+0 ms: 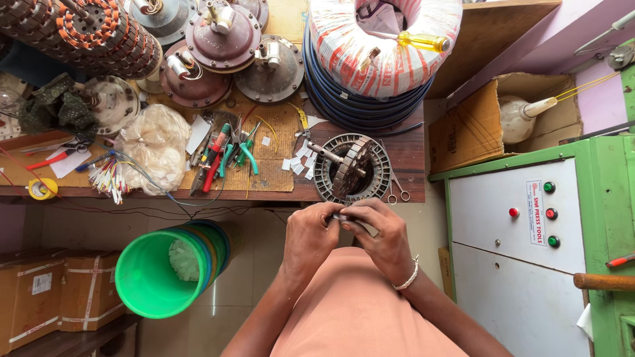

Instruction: The person repeatedly picks up small white rectangular pieces from a workbench, uses shears to trim them, and places them into slots on a circular motor stator. The person continues this cycle of trimming and inserting throughout the clip.

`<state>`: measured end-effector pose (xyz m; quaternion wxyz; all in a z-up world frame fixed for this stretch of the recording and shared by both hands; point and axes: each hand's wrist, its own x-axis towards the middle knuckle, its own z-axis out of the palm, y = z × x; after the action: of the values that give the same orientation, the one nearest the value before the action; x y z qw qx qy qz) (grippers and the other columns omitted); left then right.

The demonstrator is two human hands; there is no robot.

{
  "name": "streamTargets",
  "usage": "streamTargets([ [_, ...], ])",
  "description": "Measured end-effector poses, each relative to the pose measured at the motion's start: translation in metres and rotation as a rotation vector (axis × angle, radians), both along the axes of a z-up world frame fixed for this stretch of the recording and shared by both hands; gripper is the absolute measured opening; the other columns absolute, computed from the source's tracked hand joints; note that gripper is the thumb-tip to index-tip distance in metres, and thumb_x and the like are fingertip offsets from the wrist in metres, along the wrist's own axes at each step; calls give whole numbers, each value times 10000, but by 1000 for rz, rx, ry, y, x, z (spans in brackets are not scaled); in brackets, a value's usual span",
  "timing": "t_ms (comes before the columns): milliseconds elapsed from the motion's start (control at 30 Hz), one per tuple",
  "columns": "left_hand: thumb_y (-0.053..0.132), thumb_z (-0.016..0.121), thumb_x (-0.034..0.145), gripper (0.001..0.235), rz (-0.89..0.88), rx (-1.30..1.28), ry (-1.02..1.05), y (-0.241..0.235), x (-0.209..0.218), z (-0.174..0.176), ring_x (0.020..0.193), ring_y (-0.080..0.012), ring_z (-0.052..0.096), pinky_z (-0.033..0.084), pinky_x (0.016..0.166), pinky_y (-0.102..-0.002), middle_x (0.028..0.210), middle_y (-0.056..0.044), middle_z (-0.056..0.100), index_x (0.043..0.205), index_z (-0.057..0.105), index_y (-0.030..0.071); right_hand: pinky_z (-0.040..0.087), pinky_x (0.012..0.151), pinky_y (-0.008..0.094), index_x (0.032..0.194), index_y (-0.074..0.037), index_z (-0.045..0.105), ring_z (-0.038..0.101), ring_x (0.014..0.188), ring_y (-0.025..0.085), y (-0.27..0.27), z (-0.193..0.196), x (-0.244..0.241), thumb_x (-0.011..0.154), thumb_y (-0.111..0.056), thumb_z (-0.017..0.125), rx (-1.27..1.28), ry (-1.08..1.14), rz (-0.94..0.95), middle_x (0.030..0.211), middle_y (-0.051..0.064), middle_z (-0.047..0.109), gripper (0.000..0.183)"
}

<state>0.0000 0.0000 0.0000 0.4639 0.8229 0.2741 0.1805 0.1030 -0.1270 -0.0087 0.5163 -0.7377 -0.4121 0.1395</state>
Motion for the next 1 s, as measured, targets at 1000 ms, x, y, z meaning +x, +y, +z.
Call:
streamTargets([
  [1000,-28,702,993,241,24,-1017,-294,10,2,-29,684,-107,609,519,544,-215,981,-127,682,1228,746,-62,560,713,466,1186,-109,615,697,913,357,-63,-196,73,866,-293,755,-576,-354,-456,1050,126,698,394],
])
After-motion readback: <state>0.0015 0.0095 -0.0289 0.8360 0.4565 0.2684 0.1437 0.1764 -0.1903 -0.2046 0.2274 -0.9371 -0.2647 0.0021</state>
